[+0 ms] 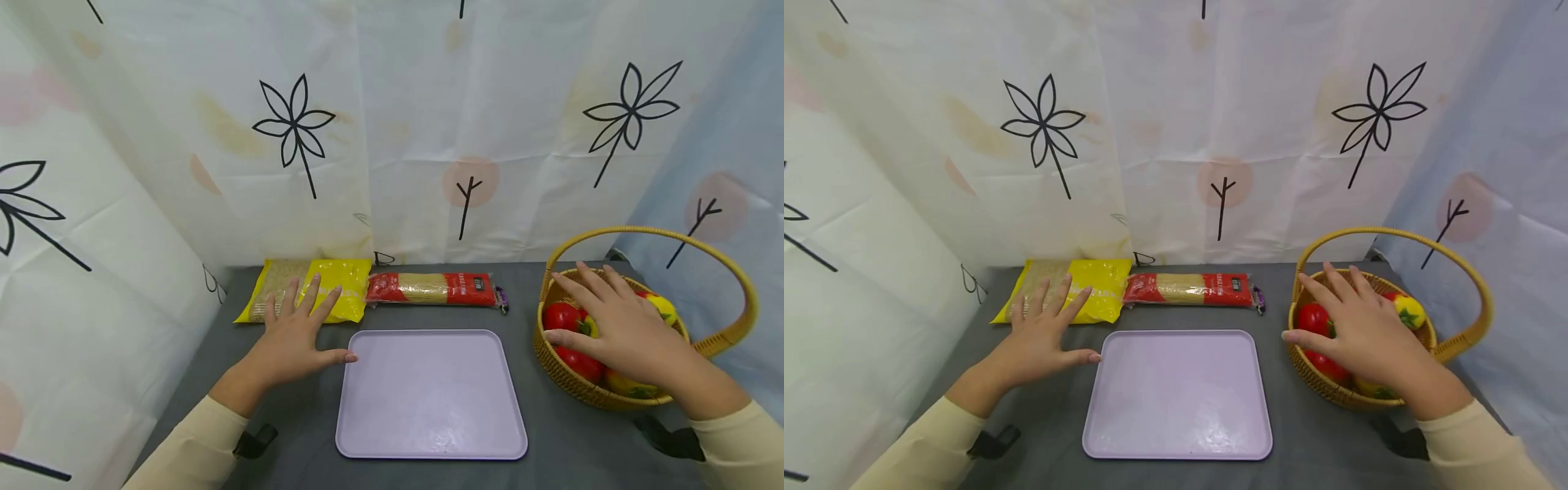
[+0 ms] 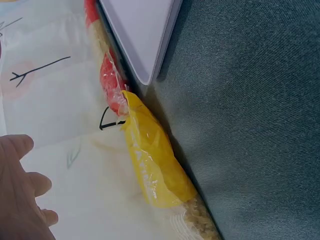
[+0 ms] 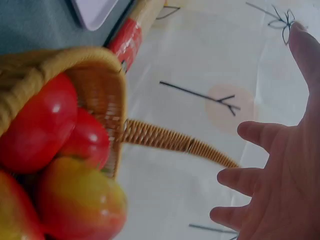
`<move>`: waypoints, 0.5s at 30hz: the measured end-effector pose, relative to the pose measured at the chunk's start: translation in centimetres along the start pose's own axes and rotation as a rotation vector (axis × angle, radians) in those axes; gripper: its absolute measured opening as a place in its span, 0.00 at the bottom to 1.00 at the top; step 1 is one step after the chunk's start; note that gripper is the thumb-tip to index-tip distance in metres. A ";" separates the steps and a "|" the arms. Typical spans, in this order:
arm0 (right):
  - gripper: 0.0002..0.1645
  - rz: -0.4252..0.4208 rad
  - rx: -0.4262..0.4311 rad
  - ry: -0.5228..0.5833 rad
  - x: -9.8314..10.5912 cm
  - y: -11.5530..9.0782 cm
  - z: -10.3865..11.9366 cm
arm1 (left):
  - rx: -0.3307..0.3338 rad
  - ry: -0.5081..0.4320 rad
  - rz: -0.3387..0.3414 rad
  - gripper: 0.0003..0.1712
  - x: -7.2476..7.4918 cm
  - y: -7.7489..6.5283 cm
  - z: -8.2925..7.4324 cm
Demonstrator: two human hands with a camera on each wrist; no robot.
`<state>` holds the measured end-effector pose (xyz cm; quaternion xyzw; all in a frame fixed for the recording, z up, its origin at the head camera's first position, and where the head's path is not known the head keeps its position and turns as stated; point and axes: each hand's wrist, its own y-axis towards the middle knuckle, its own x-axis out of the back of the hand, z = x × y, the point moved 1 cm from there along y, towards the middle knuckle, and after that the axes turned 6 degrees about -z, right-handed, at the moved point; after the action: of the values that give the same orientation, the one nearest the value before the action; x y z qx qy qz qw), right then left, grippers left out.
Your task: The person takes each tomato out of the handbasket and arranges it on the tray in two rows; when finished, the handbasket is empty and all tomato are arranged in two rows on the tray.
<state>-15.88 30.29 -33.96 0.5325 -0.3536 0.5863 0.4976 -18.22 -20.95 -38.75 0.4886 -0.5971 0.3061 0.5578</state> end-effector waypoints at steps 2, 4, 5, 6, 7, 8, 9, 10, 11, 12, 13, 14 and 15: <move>0.62 -0.007 -0.005 0.023 0.0 -0.1 -0.9 | 0.000 -0.015 -0.002 0.70 0.0 0.0 0.1; 0.62 -0.020 -0.009 0.049 -0.1 -0.2 -1.7 | 0.000 -0.033 -0.004 0.70 -0.1 0.1 0.2; 0.61 -0.031 -0.009 0.060 -0.1 -0.3 -2.1 | -0.001 -0.047 -0.004 0.70 -0.2 0.1 0.3; 0.61 -0.042 -0.005 0.064 -0.1 -0.3 -2.5 | 0.000 -0.061 -0.003 0.70 -0.3 0.2 0.4; 0.61 -0.054 -0.005 0.069 -0.1 -0.4 -2.8 | -0.001 -0.079 -0.003 0.70 -0.4 0.2 0.5; 0.60 -0.066 -0.006 0.081 -0.1 -0.5 -3.2 | 0.001 -0.096 0.000 0.69 -0.6 0.2 0.7; 0.60 -0.078 -0.009 0.092 -0.2 -0.6 -3.5 | 0.002 -0.118 0.004 0.69 -0.8 0.1 0.8; 0.59 -0.092 -0.012 0.105 -0.2 -0.7 -3.8 | 0.006 -0.148 0.004 0.68 -1.1 0.1 1.0; 0.59 -0.103 -0.013 0.123 -0.2 -0.9 -4.1 | 0.009 -0.184 0.006 0.68 -1.3 0.0 1.1; 0.57 -0.119 -0.012 0.145 -0.3 -1.0 -4.4 | 0.010 -0.220 0.006 0.66 -1.5 0.0 1.3; 0.56 -0.134 -0.010 0.176 -0.3 -1.2 -4.6 | 0.006 -0.273 0.000 0.65 -1.8 -0.1 1.5; 0.55 -0.149 -0.006 0.208 -0.4 -1.4 -4.9 | 0.002 -0.331 -0.006 0.63 -2.1 -0.2 1.7; 0.54 -0.167 0.002 0.235 -0.5 -1.6 -5.2 | -0.009 -0.391 -0.018 0.62 -2.4 -0.3 1.8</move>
<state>-15.77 35.50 -35.56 0.4883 -0.2468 0.6015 0.5820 -18.86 -22.12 -41.44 0.5414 -0.6911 0.1977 0.4360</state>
